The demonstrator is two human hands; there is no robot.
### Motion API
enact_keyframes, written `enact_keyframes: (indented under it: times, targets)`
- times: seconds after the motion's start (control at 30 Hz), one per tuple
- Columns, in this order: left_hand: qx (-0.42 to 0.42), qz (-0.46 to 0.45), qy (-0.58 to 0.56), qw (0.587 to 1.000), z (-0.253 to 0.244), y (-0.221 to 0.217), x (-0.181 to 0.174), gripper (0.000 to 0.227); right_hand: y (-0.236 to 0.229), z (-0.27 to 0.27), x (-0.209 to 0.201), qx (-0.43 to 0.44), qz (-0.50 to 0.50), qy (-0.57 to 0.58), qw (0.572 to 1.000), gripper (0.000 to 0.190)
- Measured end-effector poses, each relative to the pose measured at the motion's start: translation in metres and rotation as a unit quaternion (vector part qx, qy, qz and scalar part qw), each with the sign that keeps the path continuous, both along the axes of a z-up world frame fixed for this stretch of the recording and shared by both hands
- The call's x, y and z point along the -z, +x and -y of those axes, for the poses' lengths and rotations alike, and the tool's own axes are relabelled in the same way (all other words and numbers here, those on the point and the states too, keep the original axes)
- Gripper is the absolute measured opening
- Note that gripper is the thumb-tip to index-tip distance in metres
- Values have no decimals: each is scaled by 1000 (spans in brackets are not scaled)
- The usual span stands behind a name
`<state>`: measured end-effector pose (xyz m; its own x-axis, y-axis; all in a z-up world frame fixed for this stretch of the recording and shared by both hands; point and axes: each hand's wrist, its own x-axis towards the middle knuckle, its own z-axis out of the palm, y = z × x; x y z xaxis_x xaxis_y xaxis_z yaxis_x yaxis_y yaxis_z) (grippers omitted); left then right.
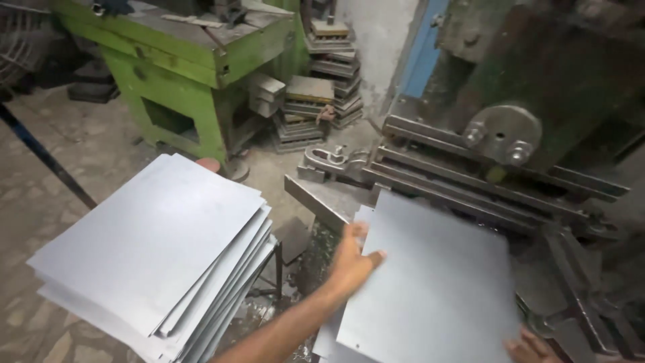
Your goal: Feeding flat metal sheets into an industrial press to stamp holes and stacking the finished plates.
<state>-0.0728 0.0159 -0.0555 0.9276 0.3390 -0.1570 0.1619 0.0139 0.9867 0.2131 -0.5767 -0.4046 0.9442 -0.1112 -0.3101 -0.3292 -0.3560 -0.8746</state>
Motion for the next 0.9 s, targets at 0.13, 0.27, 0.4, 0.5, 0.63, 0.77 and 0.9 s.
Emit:
enact_keyframes:
  times: [0.13, 0.27, 0.4, 0.5, 0.63, 0.77, 0.9]
  targets:
    - [-158, 75, 217, 961, -78, -8, -7, 72, -109, -249, -194, -47, 234, -57, 969, 70]
    - [-195, 137, 365, 900, -215, -19, 11, 69, -251, -327, -302, -102, 282, -133, 944, 62]
    - [-243, 49, 677, 693, -339, -72, -14, 83, -311, -468, -342, -198, 121, -30, 972, 44]
    - [-252, -18, 631, 734, -373, -95, -26, 90, -340, -536, -333, -329, 79, 43, 940, 43]
    - [-248, 52, 686, 682, -317, -57, -38, 95, -365, -589, -349, -391, 34, 32, 919, 44]
    - [-112, 64, 690, 713, -264, -21, -25, 85, -359, -614, -341, -420, 13, 77, 904, 35]
    - [-113, -164, 585, 786, -389, -9, 112, 97, -344, -624, -343, -383, -25, 33, 923, 35]
